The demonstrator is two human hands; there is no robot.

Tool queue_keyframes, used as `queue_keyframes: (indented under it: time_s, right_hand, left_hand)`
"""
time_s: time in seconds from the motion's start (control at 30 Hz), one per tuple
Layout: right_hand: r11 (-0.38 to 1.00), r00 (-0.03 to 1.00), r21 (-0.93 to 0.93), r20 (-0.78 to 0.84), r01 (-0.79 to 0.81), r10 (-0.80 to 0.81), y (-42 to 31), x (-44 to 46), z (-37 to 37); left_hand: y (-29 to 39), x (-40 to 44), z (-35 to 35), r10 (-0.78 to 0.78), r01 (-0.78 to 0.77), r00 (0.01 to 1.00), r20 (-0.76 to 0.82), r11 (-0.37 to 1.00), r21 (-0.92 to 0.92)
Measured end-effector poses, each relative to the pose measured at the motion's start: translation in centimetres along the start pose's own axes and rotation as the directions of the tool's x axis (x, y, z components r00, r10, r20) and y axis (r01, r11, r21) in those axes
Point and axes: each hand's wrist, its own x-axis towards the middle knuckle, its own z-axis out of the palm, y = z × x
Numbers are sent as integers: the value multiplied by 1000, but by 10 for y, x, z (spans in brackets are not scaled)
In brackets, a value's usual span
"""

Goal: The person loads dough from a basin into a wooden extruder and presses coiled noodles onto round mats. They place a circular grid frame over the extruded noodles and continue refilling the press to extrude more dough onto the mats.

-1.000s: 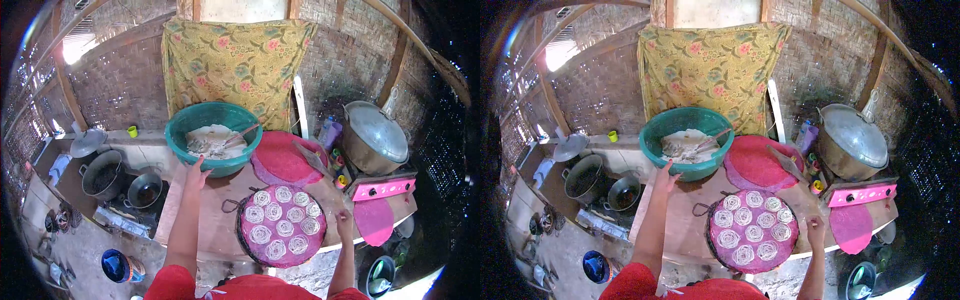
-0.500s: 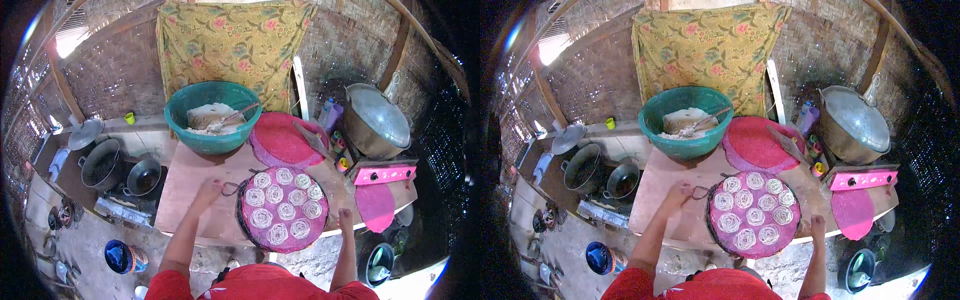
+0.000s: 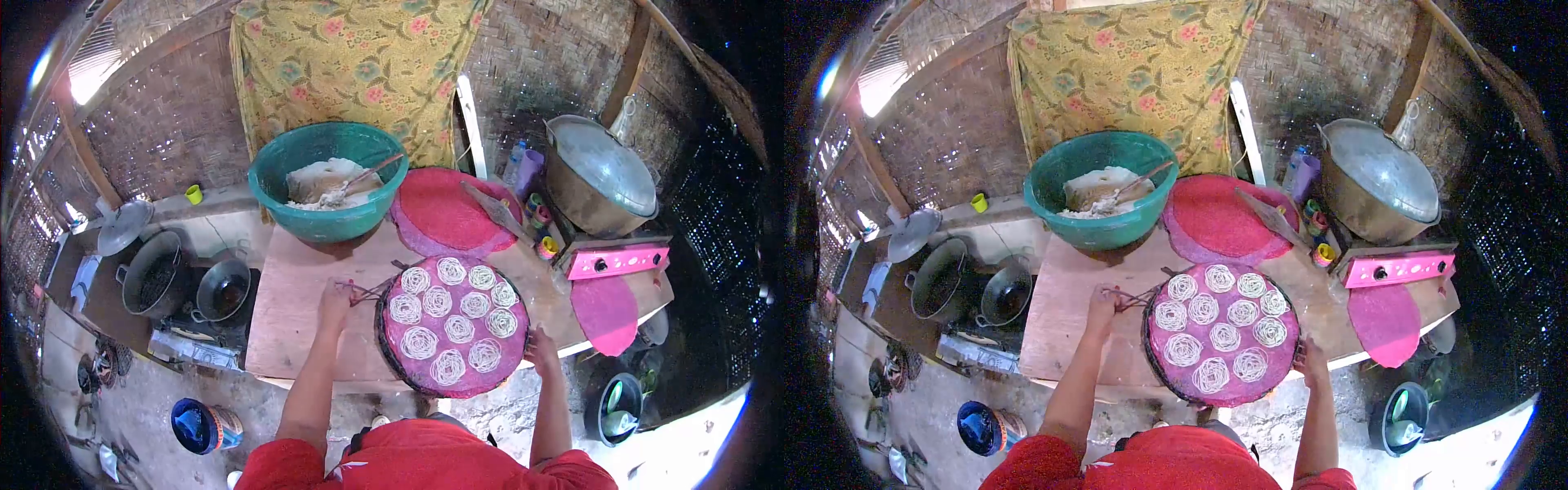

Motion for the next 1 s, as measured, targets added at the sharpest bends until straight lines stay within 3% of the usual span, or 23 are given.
queue_keyframes:
  time_s: [0.03,0.1,0.2,0.43,0.53,0.6,0.67,0.8,0.87,0.9,1.0]
  right_hand:
    - [1000,1000,-2,0,3,-3,0,2,-1]
    - [997,998,-76,59,19,-15,-2,10,-2]
    - [994,998,-95,18,63,-62,-8,19,14]
    - [992,980,-121,197,40,-15,-21,37,73]
    - [991,948,-130,314,-14,54,-27,35,123]
    - [990,903,-141,423,-13,72,-25,45,155]
    - [985,898,-173,432,-5,81,-30,41,197]
    - [978,867,-209,490,17,90,-35,32,264]
    - [974,863,-227,496,25,93,-36,28,289]
    - [979,835,-203,542,20,95,-32,34,301]
    - [995,771,-98,634,14,52,-18,52,331]
  left_hand:
    - [3,-4,-1,2,-2,1000,0,1000,-3]
    - [11,-11,-4,352,-350,935,53,885,306]
    - [43,-28,-17,467,-434,884,29,792,429]
    - [68,-47,-91,479,-369,875,-69,752,546]
    - [84,-52,-123,541,-409,832,-127,751,519]
    - [89,-48,-153,607,-419,783,-138,679,603]
    - [98,-49,-175,631,-428,756,-173,677,599]
    - [113,-56,-218,598,-285,751,-281,677,679]
    - [129,-64,-228,702,-205,658,-270,513,834]
    - [121,-56,-247,653,-207,691,-310,589,781]
    - [140,-68,-251,667,-150,683,-297,527,837]
